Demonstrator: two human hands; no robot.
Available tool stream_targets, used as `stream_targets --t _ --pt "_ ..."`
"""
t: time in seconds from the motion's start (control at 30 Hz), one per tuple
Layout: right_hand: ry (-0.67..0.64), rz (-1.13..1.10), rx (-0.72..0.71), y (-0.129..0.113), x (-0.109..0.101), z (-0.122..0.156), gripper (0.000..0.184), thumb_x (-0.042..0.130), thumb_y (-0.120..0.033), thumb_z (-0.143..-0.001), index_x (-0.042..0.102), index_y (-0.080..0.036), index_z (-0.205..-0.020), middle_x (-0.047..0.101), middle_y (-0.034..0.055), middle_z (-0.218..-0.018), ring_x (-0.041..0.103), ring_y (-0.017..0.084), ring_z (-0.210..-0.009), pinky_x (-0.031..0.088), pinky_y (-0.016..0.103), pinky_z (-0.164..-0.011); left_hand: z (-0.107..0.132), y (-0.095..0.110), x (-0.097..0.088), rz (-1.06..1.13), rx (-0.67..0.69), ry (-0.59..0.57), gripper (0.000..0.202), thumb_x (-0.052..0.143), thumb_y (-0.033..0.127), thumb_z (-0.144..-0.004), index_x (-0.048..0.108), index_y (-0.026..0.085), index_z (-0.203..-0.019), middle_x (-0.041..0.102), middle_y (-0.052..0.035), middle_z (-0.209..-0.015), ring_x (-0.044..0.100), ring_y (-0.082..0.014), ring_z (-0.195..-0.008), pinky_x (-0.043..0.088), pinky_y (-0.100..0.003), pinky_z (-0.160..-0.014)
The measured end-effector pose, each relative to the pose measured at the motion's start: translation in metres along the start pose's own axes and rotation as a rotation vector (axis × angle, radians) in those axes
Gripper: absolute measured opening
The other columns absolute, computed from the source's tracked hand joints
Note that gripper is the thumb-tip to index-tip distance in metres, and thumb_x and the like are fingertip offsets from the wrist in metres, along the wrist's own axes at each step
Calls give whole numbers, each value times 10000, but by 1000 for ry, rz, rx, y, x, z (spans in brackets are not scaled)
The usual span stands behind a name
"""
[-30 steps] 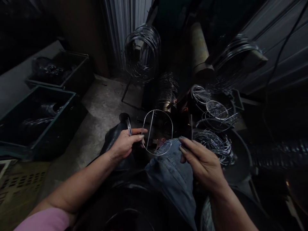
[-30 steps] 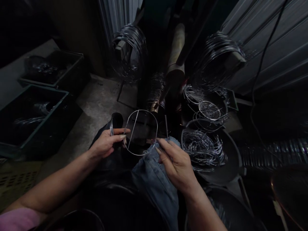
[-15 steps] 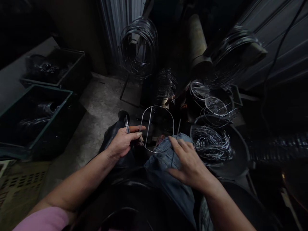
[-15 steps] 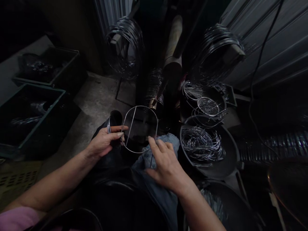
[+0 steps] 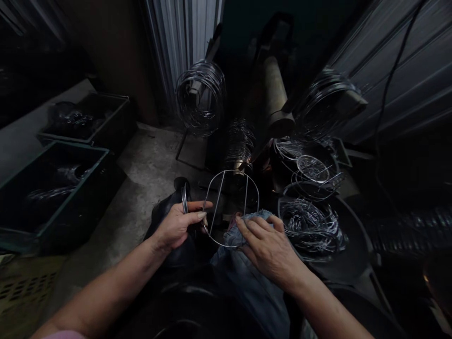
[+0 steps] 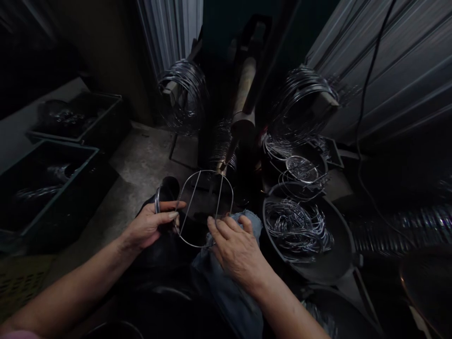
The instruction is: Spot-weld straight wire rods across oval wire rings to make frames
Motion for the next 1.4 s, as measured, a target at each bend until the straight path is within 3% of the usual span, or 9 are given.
stream_targets --t 0.23,0.63,1.0,1.4 --pt "49 43 11 0 0 -4 424 516 -258 -840 459 -135 -1242 614 91 -1054 510 211 -969 272 400 -881 -4 5 1 -3 8 12 339 662 182 -679 643 90 -1004 619 -42 -594 573 -135 -542 475 -298 -582" --pt "118 58 36 1 3 -8 407 505 -248 -838 481 -147 -1232 608 81 -1082 485 209 -1032 261 388 -910 -9 4 -6 -21 12 26 335 642 177 -699 633 83 -1021 620 -47 -614 576 -138 -557 473 -298 -590" --pt "44 14 31 3 0 -15 421 548 -234 -809 493 -142 -1215 622 72 -1031 501 200 -984 284 369 -857 -10 4 -7 -10 11 34 328 646 174 -693 635 84 -1008 625 -53 -619 580 -142 -555 477 -300 -584" --pt "7 38 -10 17 -15 -32 417 537 -185 -794 492 -143 -1206 615 79 -1016 494 205 -951 296 368 -823 -27 14 -2 56 69 35 320 653 153 -673 647 93 -988 636 -60 -641 588 -139 -572 486 -283 -580"
Point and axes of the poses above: each hand's wrist, its own z-axis away from the middle knuckle, its own x-axis out of the palm, y = z × x, the point moved 5 cm from there along -z, towards the middle knuckle
